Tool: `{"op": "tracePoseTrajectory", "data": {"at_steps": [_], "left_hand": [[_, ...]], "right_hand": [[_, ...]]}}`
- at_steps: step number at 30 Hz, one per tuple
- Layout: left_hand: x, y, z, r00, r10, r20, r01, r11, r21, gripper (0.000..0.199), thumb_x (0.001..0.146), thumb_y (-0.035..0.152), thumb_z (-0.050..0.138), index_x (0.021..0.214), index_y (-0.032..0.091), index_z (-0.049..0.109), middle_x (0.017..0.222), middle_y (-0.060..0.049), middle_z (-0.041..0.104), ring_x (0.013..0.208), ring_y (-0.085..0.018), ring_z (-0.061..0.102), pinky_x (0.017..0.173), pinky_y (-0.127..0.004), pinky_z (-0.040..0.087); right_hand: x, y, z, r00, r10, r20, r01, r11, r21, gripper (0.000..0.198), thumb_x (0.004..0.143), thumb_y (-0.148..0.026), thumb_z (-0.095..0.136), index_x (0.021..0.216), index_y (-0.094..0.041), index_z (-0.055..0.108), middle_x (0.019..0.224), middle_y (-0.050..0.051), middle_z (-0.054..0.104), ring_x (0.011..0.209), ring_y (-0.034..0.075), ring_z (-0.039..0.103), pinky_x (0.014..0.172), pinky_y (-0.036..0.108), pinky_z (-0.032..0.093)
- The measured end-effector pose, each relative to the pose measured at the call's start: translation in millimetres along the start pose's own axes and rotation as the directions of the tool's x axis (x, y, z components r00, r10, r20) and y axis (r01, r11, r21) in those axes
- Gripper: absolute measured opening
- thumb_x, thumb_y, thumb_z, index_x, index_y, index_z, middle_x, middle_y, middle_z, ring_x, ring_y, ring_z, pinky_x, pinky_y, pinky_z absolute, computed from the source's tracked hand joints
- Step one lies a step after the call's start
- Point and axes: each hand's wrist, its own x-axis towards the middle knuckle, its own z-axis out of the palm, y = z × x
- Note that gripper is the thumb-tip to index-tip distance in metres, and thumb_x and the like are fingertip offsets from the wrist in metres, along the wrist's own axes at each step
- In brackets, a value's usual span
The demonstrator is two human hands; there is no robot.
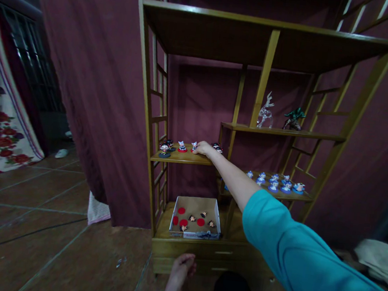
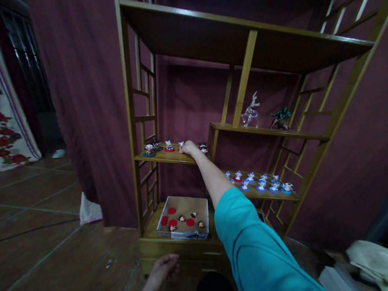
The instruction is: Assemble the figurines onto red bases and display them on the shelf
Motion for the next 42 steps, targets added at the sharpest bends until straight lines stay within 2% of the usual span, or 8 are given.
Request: {"op": "tracePoseTrajectory", "data": {"at_steps": [13,20,22,25,28,34,38,42], "left_hand": [[4,-3,-1,1.000,-0.010,-0.010,0.010,1.000,0.010,0.032,0.051,0.034,0.074,0.073,0.014,0.061,0.056,-0.003,0.061,0.048,-0.012,0.056,0.045,-0.020,0.037],[6,-5,-3,1.000,-0.013,-0.014,0.013,1.000,0.006,0.032,0.054,0.035,0.072,0.075,0.013,0.061,0.056,-0.003,0.061,0.046,-0.010,0.055,0.045,-0.020,0.038],[7,-5,-4,1.000,-0.016,-0.012,0.016,1.000,0.019,0.033,0.054,0.034,0.072,0.077,0.013,0.062,0.056,-0.003,0.061,0.046,-0.010,0.055,0.045,-0.019,0.037],[6,-1,-8,1.000,-0.003,-0.011,0.003,1.000,0.030,0.034,0.054,0.033,0.072,0.079,0.012,0.062,0.058,-0.003,0.062,0.047,-0.010,0.055,0.045,-0.020,0.038],[3,3,-12,1.000,0.005,-0.019,-0.005,1.000,0.011,0.034,0.056,0.032,0.072,0.082,0.012,0.063,0.062,-0.004,0.064,0.051,-0.011,0.058,0.048,-0.020,0.040],[-5,10,-15,0.997,-0.017,-0.077,0.012,0.998,-0.062,0.025,0.063,0.019,0.067,0.087,0.012,0.063,0.065,-0.006,0.065,0.053,-0.010,0.058,0.049,-0.018,0.042],[-6,29,-8,0.993,0.000,-0.117,-0.014,0.993,-0.115,0.021,0.066,0.011,0.064,0.087,0.011,0.063,0.068,-0.007,0.065,0.053,-0.008,0.058,0.049,-0.017,0.042],[11,67,7,0.986,0.090,-0.144,-0.121,0.965,-0.231,0.019,0.066,0.008,0.062,0.085,0.011,0.064,0.070,-0.007,0.066,0.056,-0.009,0.060,0.050,-0.017,0.045]], "right_hand": [[-1,4,10,1.000,-0.013,0.000,0.013,0.997,0.074,0.025,0.065,-0.020,0.064,0.088,-0.011,0.066,0.066,0.002,0.062,0.051,0.008,0.050,0.050,0.019,0.034],[-12,-1,2,0.999,0.006,-0.036,-0.004,0.999,0.038,0.028,0.066,-0.022,0.061,0.091,-0.009,0.064,0.082,0.010,0.064,0.075,0.018,0.059,0.065,0.024,0.042],[-32,-2,0,0.984,-0.079,-0.162,0.089,0.995,0.052,0.033,0.068,-0.021,0.058,0.099,-0.009,0.061,0.099,0.014,0.060,0.092,0.023,0.056,0.078,0.028,0.042],[-87,5,7,0.864,-0.287,-0.413,0.373,0.916,0.144,0.043,0.073,-0.013,0.047,0.115,-0.015,0.051,0.121,0.011,0.048,0.113,0.019,0.044,0.096,0.030,0.032],[-156,28,38,0.812,-0.424,-0.401,0.553,0.779,0.295,0.042,0.075,-0.011,0.042,0.113,-0.025,0.053,0.121,0.004,0.048,0.115,0.016,0.042,0.100,0.031,0.029],[-236,130,152,0.986,-0.168,-0.017,0.151,0.831,0.536,0.028,0.069,-0.010,0.049,0.085,-0.026,0.065,0.100,0.003,0.059,0.095,0.019,0.055,0.087,0.036,0.041],[-241,189,203,0.987,0.063,0.148,-0.141,0.786,0.602,0.026,0.065,-0.009,0.049,0.078,-0.024,0.066,0.082,0.002,0.064,0.078,0.018,0.060,0.079,0.035,0.046],[-223,212,223,0.969,0.193,0.155,-0.248,0.750,0.613,0.022,0.061,-0.011,0.049,0.074,-0.018,0.066,0.073,0.001,0.065,0.070,0.016,0.060,0.076,0.032,0.046]]}}
